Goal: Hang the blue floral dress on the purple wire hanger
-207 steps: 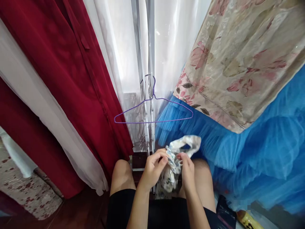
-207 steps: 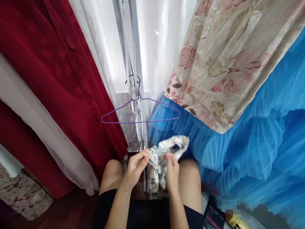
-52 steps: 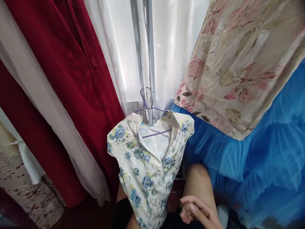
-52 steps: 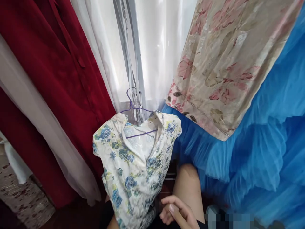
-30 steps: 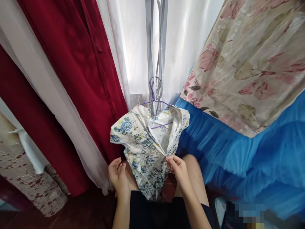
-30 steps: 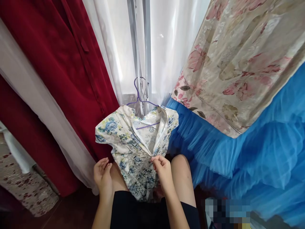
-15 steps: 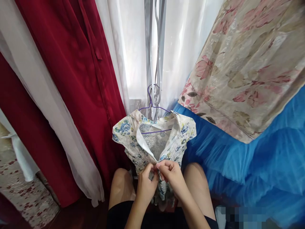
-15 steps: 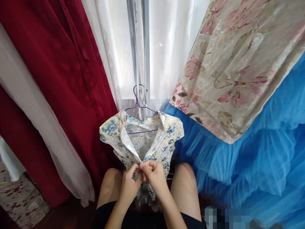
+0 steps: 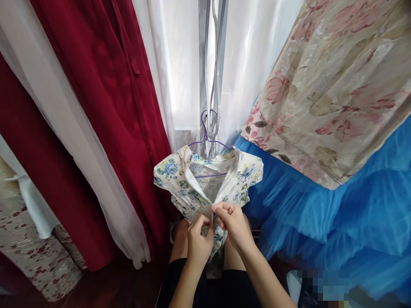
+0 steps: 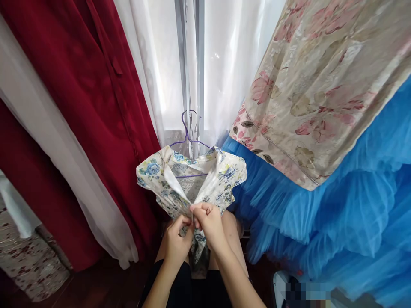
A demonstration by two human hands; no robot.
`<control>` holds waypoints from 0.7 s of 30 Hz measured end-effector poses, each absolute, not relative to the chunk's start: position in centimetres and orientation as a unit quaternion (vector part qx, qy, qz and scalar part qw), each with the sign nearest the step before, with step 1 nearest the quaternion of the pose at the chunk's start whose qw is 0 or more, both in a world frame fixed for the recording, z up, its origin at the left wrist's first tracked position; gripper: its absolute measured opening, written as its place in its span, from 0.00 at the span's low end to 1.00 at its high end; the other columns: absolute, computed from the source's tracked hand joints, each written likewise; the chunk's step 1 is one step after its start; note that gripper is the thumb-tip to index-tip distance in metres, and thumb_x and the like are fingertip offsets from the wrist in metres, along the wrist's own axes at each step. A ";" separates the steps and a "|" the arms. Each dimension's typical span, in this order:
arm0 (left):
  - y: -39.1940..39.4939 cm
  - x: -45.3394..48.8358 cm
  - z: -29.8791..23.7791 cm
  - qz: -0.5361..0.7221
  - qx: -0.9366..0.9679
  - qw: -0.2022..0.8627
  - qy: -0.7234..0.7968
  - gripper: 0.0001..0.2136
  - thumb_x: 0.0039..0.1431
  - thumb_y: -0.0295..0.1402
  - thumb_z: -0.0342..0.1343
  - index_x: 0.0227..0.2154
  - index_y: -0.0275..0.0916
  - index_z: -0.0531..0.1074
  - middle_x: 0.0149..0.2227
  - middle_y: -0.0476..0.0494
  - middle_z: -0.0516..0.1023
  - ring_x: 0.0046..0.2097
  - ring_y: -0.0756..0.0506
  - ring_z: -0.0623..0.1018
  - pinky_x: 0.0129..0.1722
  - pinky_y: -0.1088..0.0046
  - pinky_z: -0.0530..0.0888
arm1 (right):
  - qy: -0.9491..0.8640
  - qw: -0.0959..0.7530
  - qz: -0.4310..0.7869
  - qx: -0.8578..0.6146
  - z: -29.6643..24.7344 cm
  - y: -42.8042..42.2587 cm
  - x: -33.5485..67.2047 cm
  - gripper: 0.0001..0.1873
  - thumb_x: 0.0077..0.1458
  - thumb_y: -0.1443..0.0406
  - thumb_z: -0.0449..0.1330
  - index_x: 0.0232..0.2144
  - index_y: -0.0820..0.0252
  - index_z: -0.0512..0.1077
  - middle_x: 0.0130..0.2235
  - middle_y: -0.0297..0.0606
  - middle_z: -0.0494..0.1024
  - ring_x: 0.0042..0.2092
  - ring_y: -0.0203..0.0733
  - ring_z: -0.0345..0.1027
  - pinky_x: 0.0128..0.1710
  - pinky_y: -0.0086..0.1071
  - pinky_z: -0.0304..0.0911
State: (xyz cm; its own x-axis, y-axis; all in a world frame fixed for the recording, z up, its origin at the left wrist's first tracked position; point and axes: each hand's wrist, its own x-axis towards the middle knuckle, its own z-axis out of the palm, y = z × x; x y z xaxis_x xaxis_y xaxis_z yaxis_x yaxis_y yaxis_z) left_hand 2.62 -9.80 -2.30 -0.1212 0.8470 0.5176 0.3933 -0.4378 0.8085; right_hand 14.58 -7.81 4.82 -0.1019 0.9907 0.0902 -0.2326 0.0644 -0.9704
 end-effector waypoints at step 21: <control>-3.2 -1.1 12.9 0.547 0.737 0.055 0.393 0.17 0.72 0.38 0.48 0.60 0.44 0.70 0.41 0.45 0.79 0.41 0.46 0.78 0.46 0.69 0.73 | -0.588 0.596 0.453 -0.304 14.0 -2.5 15.7 0.15 0.56 0.54 0.64 0.29 0.60 0.72 0.15 0.24 0.63 0.17 0.29 0.52 0.20 0.27 0.46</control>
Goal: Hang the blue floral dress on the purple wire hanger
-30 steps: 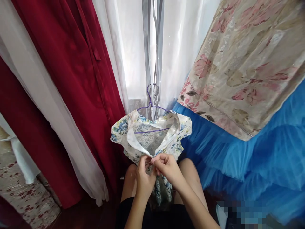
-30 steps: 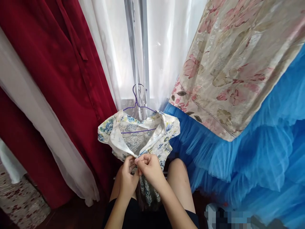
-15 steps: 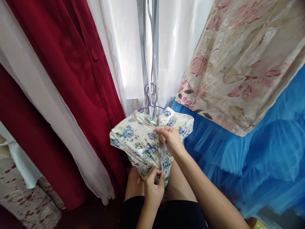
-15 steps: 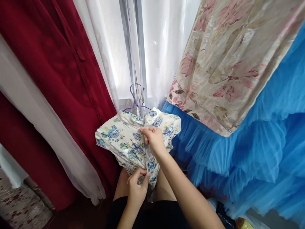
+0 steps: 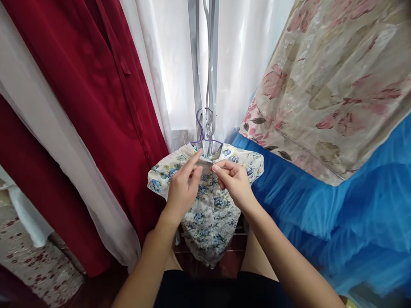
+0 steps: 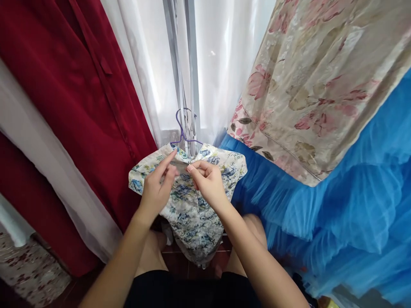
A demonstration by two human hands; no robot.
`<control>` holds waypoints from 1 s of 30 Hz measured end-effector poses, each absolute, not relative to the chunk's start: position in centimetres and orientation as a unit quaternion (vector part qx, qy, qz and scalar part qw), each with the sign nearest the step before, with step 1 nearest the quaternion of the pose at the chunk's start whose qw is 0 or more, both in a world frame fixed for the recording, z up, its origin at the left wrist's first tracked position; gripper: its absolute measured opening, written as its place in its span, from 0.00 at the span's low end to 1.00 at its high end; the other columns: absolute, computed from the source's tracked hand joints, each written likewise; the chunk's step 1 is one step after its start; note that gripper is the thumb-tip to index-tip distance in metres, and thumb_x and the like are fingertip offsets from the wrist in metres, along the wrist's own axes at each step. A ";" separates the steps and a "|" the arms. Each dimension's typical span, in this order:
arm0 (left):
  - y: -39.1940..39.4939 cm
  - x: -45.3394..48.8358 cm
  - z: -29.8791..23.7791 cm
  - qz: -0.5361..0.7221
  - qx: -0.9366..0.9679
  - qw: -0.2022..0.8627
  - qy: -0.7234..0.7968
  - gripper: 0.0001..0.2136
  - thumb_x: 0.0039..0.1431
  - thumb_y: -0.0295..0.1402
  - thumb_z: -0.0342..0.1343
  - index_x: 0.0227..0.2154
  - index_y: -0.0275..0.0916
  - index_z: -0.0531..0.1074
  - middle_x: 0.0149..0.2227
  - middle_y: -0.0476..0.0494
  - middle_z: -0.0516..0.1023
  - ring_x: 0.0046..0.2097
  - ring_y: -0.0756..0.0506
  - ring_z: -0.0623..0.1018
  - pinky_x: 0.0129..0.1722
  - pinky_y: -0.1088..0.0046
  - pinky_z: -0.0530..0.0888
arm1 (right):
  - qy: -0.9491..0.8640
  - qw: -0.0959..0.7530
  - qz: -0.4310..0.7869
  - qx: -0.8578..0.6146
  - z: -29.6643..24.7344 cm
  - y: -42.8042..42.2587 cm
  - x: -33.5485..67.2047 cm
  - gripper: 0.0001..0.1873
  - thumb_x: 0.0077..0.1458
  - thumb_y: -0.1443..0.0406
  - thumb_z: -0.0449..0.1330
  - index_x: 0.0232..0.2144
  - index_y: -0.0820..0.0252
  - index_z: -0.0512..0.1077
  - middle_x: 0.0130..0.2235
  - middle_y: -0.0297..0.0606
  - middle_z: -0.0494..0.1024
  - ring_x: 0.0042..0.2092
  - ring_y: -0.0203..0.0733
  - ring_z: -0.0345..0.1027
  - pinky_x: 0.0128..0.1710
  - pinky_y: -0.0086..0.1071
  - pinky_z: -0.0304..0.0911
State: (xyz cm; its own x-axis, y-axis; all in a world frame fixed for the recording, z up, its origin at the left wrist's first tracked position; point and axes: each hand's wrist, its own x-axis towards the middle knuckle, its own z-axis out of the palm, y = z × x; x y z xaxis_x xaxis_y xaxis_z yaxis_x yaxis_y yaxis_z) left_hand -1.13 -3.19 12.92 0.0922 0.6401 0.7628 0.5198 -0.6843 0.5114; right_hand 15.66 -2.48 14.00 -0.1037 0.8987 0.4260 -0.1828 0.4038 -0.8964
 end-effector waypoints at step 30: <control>-4.5 -1.5 -1.8 0.810 0.172 0.395 0.397 0.08 0.61 0.38 0.61 0.35 0.38 0.73 0.35 0.45 0.78 0.42 0.45 0.79 0.52 0.64 0.74 | -0.365 0.608 0.587 -0.390 -3.1 -8.4 18.4 0.20 0.52 0.57 0.62 0.18 0.57 0.58 0.19 0.24 0.51 0.22 0.30 0.37 0.22 0.28 0.36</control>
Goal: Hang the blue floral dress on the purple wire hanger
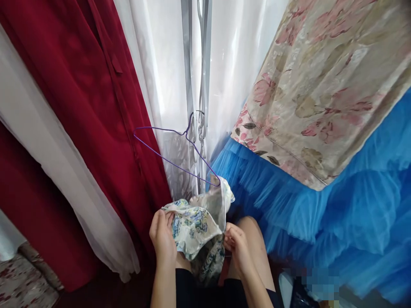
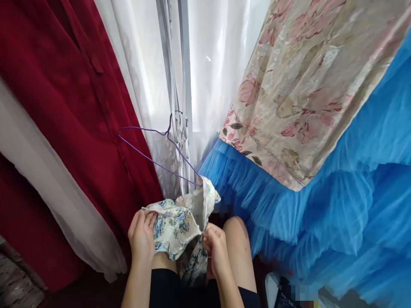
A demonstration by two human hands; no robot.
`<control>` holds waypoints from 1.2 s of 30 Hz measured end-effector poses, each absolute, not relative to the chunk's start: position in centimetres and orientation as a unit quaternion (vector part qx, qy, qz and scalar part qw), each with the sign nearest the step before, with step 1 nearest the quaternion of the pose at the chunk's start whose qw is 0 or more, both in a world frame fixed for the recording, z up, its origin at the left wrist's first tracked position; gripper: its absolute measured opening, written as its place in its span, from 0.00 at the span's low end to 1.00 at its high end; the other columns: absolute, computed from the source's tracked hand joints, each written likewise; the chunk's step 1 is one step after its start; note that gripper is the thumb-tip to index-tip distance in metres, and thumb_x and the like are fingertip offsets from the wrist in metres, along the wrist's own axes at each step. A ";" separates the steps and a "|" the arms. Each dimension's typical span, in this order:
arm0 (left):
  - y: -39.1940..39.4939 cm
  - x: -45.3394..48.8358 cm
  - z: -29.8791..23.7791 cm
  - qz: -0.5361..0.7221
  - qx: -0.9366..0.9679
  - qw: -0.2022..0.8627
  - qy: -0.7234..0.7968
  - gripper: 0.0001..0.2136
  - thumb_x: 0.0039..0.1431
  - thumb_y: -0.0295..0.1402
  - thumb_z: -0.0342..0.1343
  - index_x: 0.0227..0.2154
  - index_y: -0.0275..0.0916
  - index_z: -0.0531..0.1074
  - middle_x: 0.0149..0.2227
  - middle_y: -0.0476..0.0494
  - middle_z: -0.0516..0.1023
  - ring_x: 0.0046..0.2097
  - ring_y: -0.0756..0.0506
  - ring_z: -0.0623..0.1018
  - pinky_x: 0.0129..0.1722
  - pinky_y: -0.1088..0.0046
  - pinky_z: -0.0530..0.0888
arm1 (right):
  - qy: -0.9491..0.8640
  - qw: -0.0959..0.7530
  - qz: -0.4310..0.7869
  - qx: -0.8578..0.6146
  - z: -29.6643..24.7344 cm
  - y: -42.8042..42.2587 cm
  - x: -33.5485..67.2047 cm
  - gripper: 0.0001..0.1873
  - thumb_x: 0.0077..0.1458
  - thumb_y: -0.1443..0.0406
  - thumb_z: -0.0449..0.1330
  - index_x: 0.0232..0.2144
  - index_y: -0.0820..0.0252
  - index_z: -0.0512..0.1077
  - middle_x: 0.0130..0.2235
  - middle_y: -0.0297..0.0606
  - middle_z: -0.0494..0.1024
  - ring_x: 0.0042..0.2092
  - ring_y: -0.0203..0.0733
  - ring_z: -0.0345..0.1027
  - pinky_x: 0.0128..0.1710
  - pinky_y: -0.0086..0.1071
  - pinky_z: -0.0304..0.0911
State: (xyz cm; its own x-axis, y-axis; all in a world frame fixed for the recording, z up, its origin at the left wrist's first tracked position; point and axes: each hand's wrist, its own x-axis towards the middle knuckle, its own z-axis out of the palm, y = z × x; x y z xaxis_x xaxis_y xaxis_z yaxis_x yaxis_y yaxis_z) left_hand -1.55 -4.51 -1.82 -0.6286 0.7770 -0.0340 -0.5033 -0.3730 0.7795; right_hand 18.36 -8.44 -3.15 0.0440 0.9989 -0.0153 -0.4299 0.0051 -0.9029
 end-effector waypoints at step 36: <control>-6.0 -6.1 5.4 0.398 0.798 0.082 0.445 0.16 0.59 0.40 0.62 0.17 0.43 0.73 0.20 0.49 0.71 0.28 0.45 0.72 0.56 0.56 0.69 | -0.588 0.605 0.409 -0.347 14.8 4.1 31.5 0.12 0.36 0.68 0.66 0.29 0.57 0.74 0.26 0.30 0.72 0.27 0.36 0.61 0.27 0.28 0.56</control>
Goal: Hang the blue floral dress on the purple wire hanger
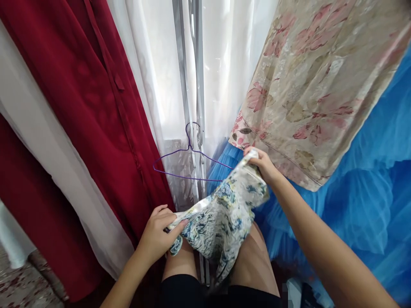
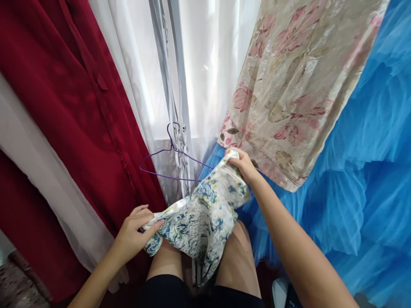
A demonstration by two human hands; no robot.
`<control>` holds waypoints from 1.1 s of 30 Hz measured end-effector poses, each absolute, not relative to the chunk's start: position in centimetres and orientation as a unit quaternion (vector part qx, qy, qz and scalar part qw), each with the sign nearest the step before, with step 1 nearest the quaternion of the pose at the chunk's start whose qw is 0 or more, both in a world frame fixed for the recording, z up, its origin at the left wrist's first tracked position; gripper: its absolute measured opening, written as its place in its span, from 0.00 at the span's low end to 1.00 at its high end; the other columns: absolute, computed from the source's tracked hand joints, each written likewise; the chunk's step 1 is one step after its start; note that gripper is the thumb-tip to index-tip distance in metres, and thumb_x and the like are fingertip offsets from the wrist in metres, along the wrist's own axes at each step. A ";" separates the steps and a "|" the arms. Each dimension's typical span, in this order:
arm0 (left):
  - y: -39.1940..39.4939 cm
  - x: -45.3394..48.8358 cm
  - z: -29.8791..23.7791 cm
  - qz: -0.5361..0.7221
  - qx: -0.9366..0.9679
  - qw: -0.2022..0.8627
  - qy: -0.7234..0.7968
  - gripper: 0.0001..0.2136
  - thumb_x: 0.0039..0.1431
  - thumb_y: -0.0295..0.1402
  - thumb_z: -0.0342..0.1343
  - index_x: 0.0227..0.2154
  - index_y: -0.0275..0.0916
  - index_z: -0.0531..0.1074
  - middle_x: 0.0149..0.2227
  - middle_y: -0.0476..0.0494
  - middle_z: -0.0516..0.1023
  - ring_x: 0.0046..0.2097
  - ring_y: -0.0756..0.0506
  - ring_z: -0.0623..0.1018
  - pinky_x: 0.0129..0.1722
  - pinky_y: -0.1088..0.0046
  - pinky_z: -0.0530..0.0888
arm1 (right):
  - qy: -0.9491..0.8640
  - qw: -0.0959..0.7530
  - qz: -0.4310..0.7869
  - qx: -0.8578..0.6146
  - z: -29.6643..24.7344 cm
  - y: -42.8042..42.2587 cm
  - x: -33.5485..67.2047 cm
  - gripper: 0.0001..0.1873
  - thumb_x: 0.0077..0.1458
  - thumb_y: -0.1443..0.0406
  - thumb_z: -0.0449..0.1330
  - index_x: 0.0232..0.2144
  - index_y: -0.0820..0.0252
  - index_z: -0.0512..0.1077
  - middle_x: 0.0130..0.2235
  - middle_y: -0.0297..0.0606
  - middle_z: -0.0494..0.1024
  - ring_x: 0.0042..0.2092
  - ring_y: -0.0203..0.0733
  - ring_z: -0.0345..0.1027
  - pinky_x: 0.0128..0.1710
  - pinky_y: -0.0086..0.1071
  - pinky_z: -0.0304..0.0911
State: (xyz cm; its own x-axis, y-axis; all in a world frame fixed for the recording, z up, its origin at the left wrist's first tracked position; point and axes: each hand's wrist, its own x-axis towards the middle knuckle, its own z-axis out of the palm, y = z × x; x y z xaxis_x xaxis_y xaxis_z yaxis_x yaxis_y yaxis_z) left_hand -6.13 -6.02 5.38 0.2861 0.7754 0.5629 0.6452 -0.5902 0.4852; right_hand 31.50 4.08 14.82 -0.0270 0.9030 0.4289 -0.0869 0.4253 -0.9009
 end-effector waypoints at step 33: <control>9.9 -12.1 14.8 0.513 0.702 0.137 0.474 0.17 0.60 0.34 0.51 0.48 0.36 0.77 0.43 0.40 0.81 0.45 0.43 0.79 0.47 0.69 0.72 | -0.548 0.381 0.624 -0.407 16.0 9.3 25.4 0.11 0.49 0.63 0.68 0.30 0.69 0.79 0.29 0.46 0.83 0.27 0.43 0.75 0.30 0.35 0.68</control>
State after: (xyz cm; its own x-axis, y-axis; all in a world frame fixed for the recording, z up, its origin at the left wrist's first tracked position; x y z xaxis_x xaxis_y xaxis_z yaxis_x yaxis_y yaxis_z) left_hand -12.05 9.92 14.75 0.0233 0.8061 0.5913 0.5252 -0.5132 0.6788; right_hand 25.38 9.25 16.01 -0.3787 0.9211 -0.0907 -0.0286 -0.1096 -0.9936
